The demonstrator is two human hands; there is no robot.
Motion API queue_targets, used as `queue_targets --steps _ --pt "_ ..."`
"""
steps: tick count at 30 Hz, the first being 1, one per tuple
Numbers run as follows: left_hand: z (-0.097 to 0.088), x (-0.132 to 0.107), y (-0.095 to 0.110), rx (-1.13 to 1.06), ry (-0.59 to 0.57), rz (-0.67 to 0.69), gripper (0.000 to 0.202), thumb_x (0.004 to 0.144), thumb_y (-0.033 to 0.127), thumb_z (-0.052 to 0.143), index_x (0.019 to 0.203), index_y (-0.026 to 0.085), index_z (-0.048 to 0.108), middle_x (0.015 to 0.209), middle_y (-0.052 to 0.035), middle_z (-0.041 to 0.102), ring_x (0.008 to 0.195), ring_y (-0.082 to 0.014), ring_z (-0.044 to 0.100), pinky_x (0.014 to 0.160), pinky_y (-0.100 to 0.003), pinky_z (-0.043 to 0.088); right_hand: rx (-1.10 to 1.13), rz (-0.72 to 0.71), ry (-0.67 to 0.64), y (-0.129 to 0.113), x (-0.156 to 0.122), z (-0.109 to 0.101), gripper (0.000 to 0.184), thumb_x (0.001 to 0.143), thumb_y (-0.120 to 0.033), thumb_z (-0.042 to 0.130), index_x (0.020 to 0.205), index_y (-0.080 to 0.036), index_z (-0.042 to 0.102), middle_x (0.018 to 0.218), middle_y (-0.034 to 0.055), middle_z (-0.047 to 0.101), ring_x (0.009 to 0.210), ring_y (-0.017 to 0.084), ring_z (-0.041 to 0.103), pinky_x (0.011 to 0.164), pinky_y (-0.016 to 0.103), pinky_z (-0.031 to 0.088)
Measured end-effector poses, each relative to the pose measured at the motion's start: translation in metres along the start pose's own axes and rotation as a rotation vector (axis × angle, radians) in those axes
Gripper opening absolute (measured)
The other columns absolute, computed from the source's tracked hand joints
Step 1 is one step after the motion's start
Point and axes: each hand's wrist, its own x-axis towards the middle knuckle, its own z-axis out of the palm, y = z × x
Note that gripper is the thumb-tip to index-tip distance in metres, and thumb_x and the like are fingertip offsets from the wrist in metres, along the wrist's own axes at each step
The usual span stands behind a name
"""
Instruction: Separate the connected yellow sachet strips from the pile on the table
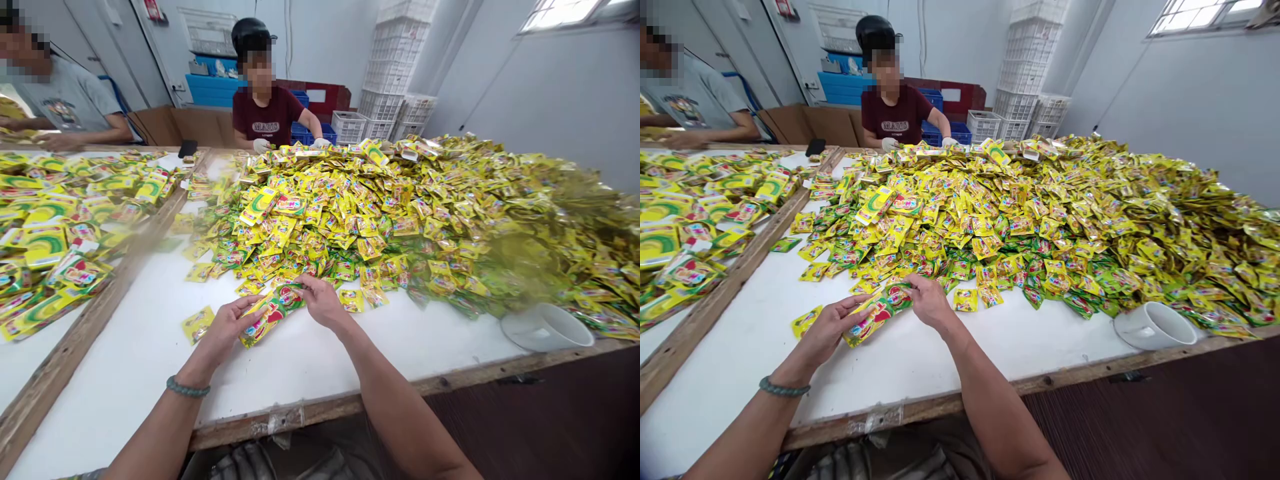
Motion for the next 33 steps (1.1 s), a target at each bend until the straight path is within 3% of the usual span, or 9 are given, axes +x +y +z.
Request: queue_targets --steps 5,10,15,18,21,25,29,33 --pt "-0.008 0.0 -0.01 0.046 -0.094 -0.048 0.054 0.062 0.042 0.085 0.108 0.017 0.071 0.093 -0.0058 0.077 0.074 -0.0189 0.07 0.069 -0.027 0.054 -0.135 -0.02 -0.168 -0.004 -0.002 -0.008 0.026 0.082 -0.009 0.049 0.094 -0.019 0.07 0.085 0.0019 0.067 0.078 0.015 0.056 0.073 0.023 0.04" --pt "-0.01 0.0 -0.013 0.077 -0.153 -0.074 0.051 0.066 0.041 0.083 0.109 0.017 0.071 0.095 -0.007 0.077 0.075 -0.019 0.07 0.07 -0.027 0.054 -0.156 0.018 -0.253 -0.002 -0.002 -0.007 0.03 0.08 -0.006 0.05 0.094 -0.02 0.072 0.077 -0.001 0.066 0.073 0.014 0.056 0.067 0.021 0.037" --pt "-0.005 0.001 -0.012 0.118 -0.175 -0.071 0.045 0.066 0.041 0.082 0.104 0.018 0.073 0.095 -0.0061 0.077 0.076 -0.0192 0.07 0.071 -0.027 0.054 -0.231 -0.017 -0.209 -0.005 -0.005 0.002 0.035 0.076 -0.001 0.048 0.091 -0.02 0.074 0.081 0.0004 0.069 0.076 0.014 0.058 0.066 0.022 0.037" --pt "-0.004 0.0 -0.009 0.09 -0.153 -0.103 0.045 0.063 0.041 0.084 0.099 0.017 0.074 0.087 -0.0054 0.077 0.069 -0.017 0.069 0.063 -0.024 0.052 -0.2 0.001 -0.189 -0.002 -0.005 0.004 0.025 0.079 -0.008 0.054 0.088 -0.02 0.074 0.072 -0.001 0.066 0.069 0.013 0.056 0.063 0.021 0.036" --pt "-0.005 0.0 -0.006 0.005 -0.062 -0.165 0.052 0.052 0.038 0.089 0.095 0.014 0.073 0.079 -0.0046 0.077 0.061 -0.0145 0.066 0.057 -0.022 0.051 -0.092 0.06 -0.072 0.007 0.001 0.004 0.017 0.086 -0.024 0.057 0.092 -0.019 0.072 0.064 -0.0028 0.063 0.06 0.012 0.053 0.06 0.021 0.038" --pt "-0.011 0.002 -0.004 -0.079 0.171 -0.174 0.06 0.036 0.026 0.093 0.09 0.013 0.07 0.067 -0.0022 0.074 0.053 -0.013 0.064 0.051 -0.02 0.049 -0.217 0.047 0.212 0.017 0.016 0.009 0.024 0.092 -0.026 0.051 0.105 -0.017 0.069 0.089 0.0049 0.069 0.078 0.016 0.06 0.074 0.025 0.045" --pt "-0.013 0.004 -0.003 -0.131 0.278 -0.146 0.061 0.033 0.025 0.093 0.088 0.013 0.068 0.06 -0.0005 0.073 0.048 -0.0123 0.062 0.046 -0.019 0.047 -0.569 -0.035 0.07 0.016 0.026 0.025 0.037 0.088 -0.032 0.062 0.123 -0.019 0.062 0.117 0.0118 0.064 0.108 0.025 0.055 0.091 0.036 0.041" --pt "-0.013 0.005 -0.003 -0.142 0.298 -0.132 0.059 0.035 0.027 0.092 0.087 0.012 0.068 0.059 -0.0012 0.072 0.047 -0.0122 0.062 0.044 -0.018 0.046 -0.698 0.019 -0.057 0.014 0.026 0.032 0.03 0.088 -0.034 0.064 0.115 -0.023 0.065 0.115 0.0093 0.065 0.11 0.026 0.054 0.094 0.038 0.037"
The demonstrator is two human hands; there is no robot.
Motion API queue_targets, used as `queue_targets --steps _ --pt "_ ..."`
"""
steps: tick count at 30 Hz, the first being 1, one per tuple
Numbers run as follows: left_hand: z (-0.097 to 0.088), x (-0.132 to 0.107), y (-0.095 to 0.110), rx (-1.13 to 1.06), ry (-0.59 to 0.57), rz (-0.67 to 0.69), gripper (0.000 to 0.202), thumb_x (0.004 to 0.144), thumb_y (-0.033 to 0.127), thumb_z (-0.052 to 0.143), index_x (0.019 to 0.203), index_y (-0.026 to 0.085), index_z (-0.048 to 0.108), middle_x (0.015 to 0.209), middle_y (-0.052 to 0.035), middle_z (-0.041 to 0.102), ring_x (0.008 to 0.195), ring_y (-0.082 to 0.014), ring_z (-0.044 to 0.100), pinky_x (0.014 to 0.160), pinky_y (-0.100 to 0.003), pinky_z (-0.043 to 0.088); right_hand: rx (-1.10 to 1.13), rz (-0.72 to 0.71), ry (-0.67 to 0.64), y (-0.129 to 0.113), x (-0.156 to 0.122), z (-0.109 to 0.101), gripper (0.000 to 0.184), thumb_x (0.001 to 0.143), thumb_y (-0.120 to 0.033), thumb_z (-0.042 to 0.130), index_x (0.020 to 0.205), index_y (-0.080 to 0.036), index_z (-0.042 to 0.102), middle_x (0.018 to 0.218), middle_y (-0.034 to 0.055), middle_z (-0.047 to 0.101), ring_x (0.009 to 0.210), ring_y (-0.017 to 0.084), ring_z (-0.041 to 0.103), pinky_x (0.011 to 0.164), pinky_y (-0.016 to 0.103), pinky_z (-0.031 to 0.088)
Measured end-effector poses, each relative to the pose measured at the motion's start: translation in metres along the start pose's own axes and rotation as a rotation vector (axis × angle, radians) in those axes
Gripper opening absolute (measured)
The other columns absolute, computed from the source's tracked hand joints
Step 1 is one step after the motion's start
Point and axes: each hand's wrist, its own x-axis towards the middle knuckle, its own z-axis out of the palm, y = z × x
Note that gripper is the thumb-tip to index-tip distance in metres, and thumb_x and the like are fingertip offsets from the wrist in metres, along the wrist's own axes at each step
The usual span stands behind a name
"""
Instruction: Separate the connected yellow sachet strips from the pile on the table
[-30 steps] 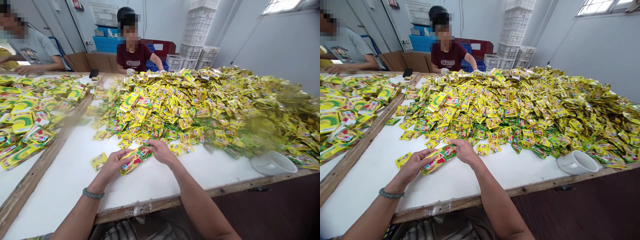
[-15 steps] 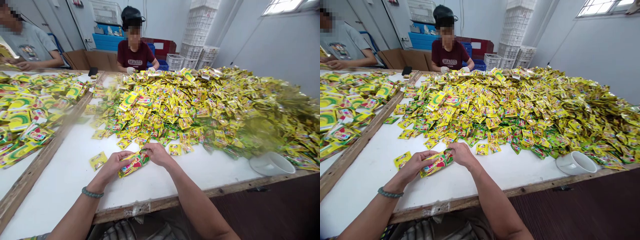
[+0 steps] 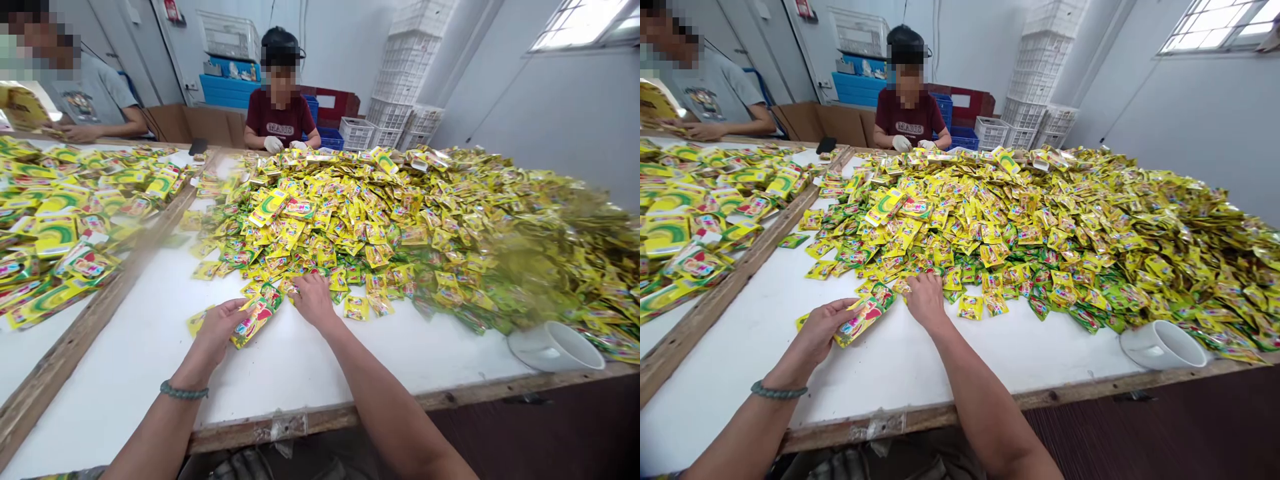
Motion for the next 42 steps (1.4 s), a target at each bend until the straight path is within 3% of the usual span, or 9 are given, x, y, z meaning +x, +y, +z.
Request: queue_targets --steps 6,11,14,17,21,25,31,38,42 --pt "-0.002 0.001 -0.001 0.022 0.018 0.034 0.059 0.039 0.025 0.091 0.09 0.011 0.067 0.06 -0.0014 0.072 0.047 -0.0121 0.061 0.044 -0.018 0.045 -0.047 0.304 0.095 -0.011 -0.002 0.002 0.046 0.089 -0.054 0.057 0.109 -0.013 0.062 0.107 0.0175 0.065 0.103 0.03 0.057 0.087 0.04 0.039" --pt "0.0 0.0 0.0 0.006 0.03 0.054 0.059 0.042 0.027 0.091 0.093 0.013 0.066 0.065 -0.0016 0.074 0.05 -0.0127 0.064 0.048 -0.019 0.048 -0.002 0.335 0.084 -0.013 -0.002 0.004 0.034 0.081 -0.035 0.07 0.105 -0.014 0.061 0.103 0.0172 0.065 0.101 0.031 0.056 0.087 0.04 0.038" --pt "0.0 0.001 0.0 0.012 0.023 0.047 0.06 0.041 0.027 0.091 0.094 0.013 0.066 0.066 -0.0025 0.075 0.052 -0.0134 0.066 0.049 -0.02 0.049 0.23 0.372 0.124 0.001 0.0 0.0 0.027 0.076 -0.026 0.072 0.1 -0.019 0.061 0.086 0.0069 0.066 0.098 0.027 0.055 0.085 0.037 0.038" --pt "-0.001 0.0 -0.001 0.05 -0.003 0.057 0.062 0.041 0.029 0.092 0.095 0.012 0.066 0.068 -0.003 0.075 0.054 -0.0137 0.066 0.052 -0.02 0.051 0.64 0.366 0.197 0.011 0.001 -0.005 0.022 0.073 -0.028 0.071 0.09 -0.02 0.059 0.069 -0.0018 0.056 0.079 0.019 0.055 0.075 0.031 0.041" --pt "-0.001 -0.003 -0.001 0.063 -0.107 0.071 0.063 0.043 0.031 0.093 0.098 0.012 0.069 0.075 -0.004 0.077 0.06 -0.015 0.069 0.057 -0.022 0.053 1.104 0.165 0.098 0.01 -0.001 -0.006 0.031 0.07 -0.042 0.069 0.087 -0.02 0.055 0.064 -0.0063 0.044 0.058 0.011 0.043 0.056 0.024 0.037" --pt "-0.001 -0.006 0.001 0.034 -0.174 0.075 0.067 0.046 0.035 0.093 0.104 0.012 0.069 0.081 -0.0058 0.078 0.063 -0.0166 0.07 0.06 -0.024 0.054 0.996 0.061 0.016 0.006 -0.005 -0.01 0.027 0.069 -0.042 0.069 0.077 -0.019 0.056 0.061 -0.0066 0.041 0.055 0.009 0.036 0.052 0.022 0.03" --pt "-0.002 -0.003 -0.004 0.159 -0.257 0.137 0.061 0.056 0.039 0.089 0.108 0.013 0.07 0.094 -0.0074 0.077 0.073 -0.0173 0.07 0.068 -0.025 0.053 0.82 -0.012 -0.164 0.001 -0.015 -0.026 0.02 0.074 -0.036 0.068 0.072 -0.017 0.06 0.056 -0.0061 0.045 0.056 0.009 0.039 0.055 0.023 0.029" --pt "0.011 -0.008 -0.003 0.141 -0.215 0.164 0.06 0.052 0.039 0.09 0.103 0.014 0.072 0.093 -0.0063 0.077 0.075 -0.019 0.07 0.07 -0.027 0.053 0.898 0.117 0.088 -0.005 -0.018 -0.023 0.024 0.068 -0.035 0.072 0.065 -0.019 0.055 0.059 -0.0055 0.046 0.056 0.01 0.041 0.054 0.022 0.033" --pt "0.017 -0.009 -0.005 0.047 -0.168 0.118 0.061 0.045 0.037 0.093 0.097 0.013 0.072 0.084 -0.0055 0.077 0.067 -0.0178 0.069 0.064 -0.026 0.053 0.867 0.142 0.088 -0.015 -0.024 -0.025 0.015 0.071 -0.027 0.068 0.062 -0.02 0.058 0.058 -0.0042 0.054 0.057 0.012 0.05 0.058 0.023 0.039"
